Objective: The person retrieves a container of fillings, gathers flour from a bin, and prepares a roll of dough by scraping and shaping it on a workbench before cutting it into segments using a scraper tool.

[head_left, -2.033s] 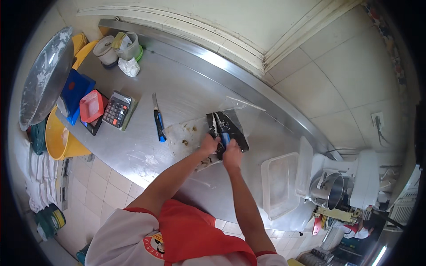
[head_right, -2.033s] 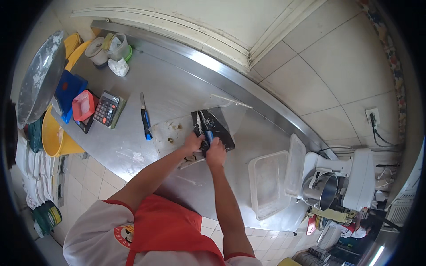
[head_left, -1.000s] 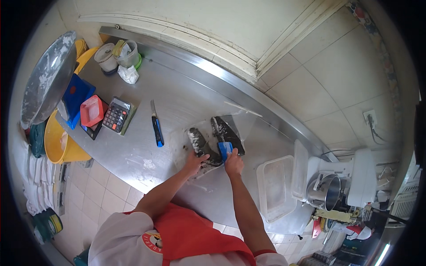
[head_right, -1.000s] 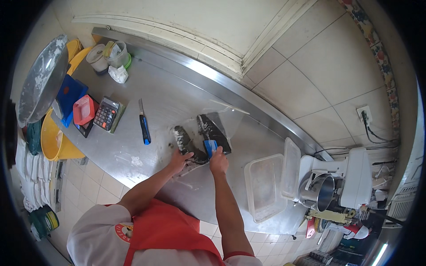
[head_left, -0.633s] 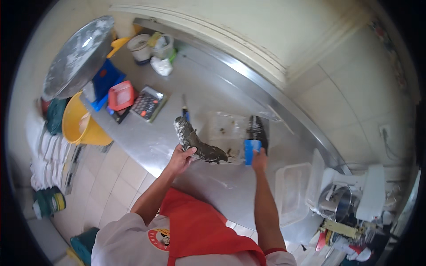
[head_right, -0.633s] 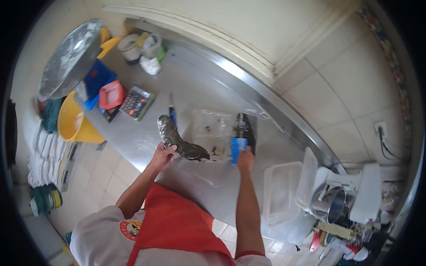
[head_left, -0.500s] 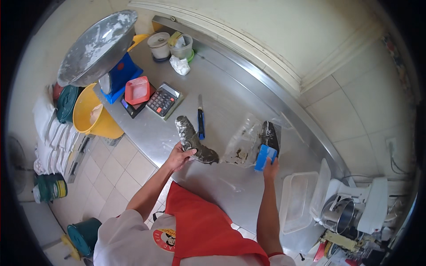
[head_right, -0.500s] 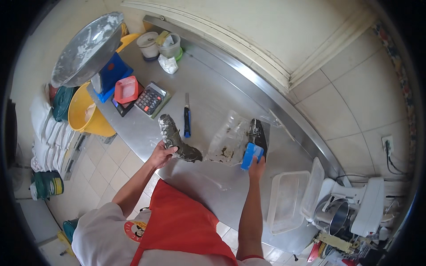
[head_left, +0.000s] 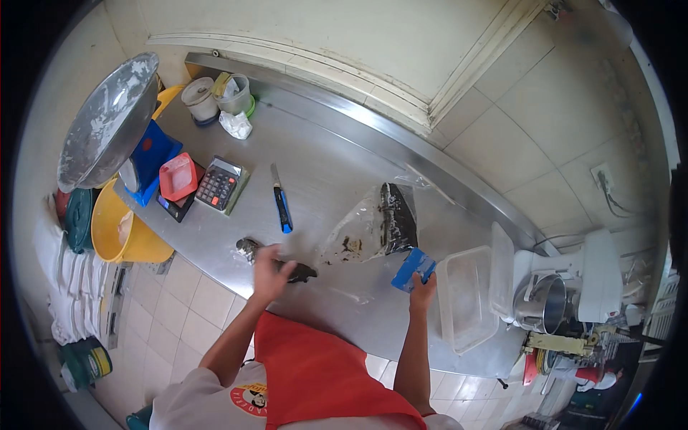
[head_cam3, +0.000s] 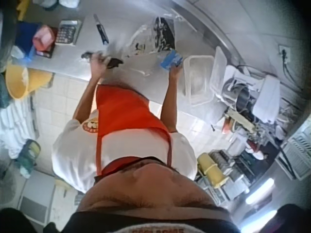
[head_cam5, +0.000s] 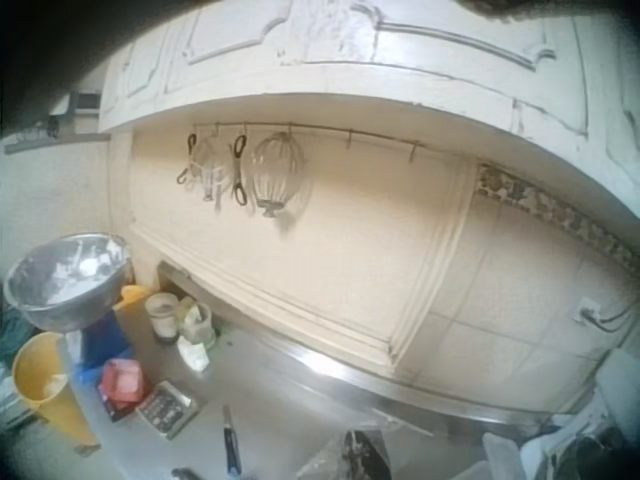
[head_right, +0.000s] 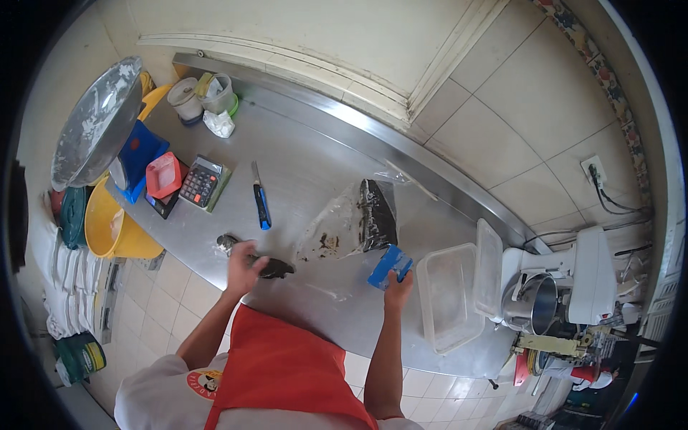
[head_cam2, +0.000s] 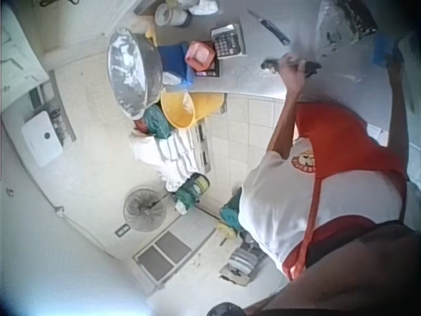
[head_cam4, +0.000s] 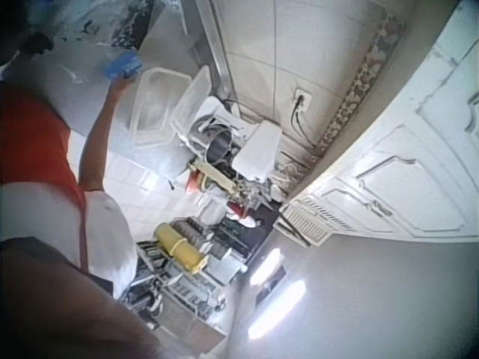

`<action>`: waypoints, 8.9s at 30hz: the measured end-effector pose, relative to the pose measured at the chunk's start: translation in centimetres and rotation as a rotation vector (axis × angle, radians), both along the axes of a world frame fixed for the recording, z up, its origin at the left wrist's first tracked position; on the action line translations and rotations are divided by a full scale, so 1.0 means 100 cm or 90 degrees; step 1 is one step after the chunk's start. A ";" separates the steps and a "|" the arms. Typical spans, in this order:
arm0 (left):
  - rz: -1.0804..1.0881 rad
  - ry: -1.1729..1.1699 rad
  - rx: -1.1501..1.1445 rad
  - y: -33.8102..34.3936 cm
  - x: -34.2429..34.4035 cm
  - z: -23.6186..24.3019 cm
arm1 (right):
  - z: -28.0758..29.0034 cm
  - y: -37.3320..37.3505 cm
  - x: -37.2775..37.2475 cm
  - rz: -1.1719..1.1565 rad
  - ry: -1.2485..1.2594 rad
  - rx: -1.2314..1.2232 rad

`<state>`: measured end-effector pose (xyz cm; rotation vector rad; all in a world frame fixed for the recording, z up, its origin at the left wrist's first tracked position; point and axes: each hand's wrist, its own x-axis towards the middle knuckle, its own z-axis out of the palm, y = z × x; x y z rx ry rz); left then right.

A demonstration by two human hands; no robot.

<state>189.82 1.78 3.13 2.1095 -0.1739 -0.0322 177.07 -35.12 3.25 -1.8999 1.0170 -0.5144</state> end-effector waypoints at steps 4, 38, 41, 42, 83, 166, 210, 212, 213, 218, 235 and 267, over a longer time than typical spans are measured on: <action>-0.471 0.228 -0.214 -0.103 0.023 0.029 | -0.015 -0.010 0.015 0.008 -0.061 0.060; -0.233 0.219 0.016 -0.330 0.188 -0.097 | -0.033 -0.038 0.266 0.244 0.476 -0.326; -0.253 0.193 -0.033 -0.325 0.194 -0.108 | -0.042 -0.046 0.255 0.239 0.448 -0.348; -0.255 0.172 -0.067 -0.329 0.197 -0.105 | -0.039 -0.064 0.257 0.271 0.422 -0.311; -0.253 0.221 0.109 -0.331 0.107 -0.100 | -0.063 -0.134 0.117 0.255 0.048 0.182; -0.461 0.045 0.151 -0.254 0.047 0.006 | -0.029 -0.078 0.025 -0.115 -0.121 0.216; -0.414 0.290 0.068 -0.384 0.228 -0.067 | 0.018 -0.087 0.092 0.012 0.072 -0.095; -0.580 0.266 0.108 -0.398 0.252 -0.072 | 0.004 -0.089 0.075 -0.014 0.049 -0.045; -0.738 0.242 0.159 -0.400 0.258 -0.079 | -0.001 -0.086 0.070 -0.035 0.025 0.017; -0.744 0.110 -0.001 -0.400 0.253 -0.103 | 0.000 -0.074 0.056 -0.098 0.006 0.129; -0.511 -0.140 0.204 -0.406 0.248 -0.161 | 0.039 -0.071 0.163 0.180 0.199 -0.227; -0.246 0.238 0.066 -0.314 0.122 -0.080 | -0.009 -0.045 0.197 0.340 0.510 -0.426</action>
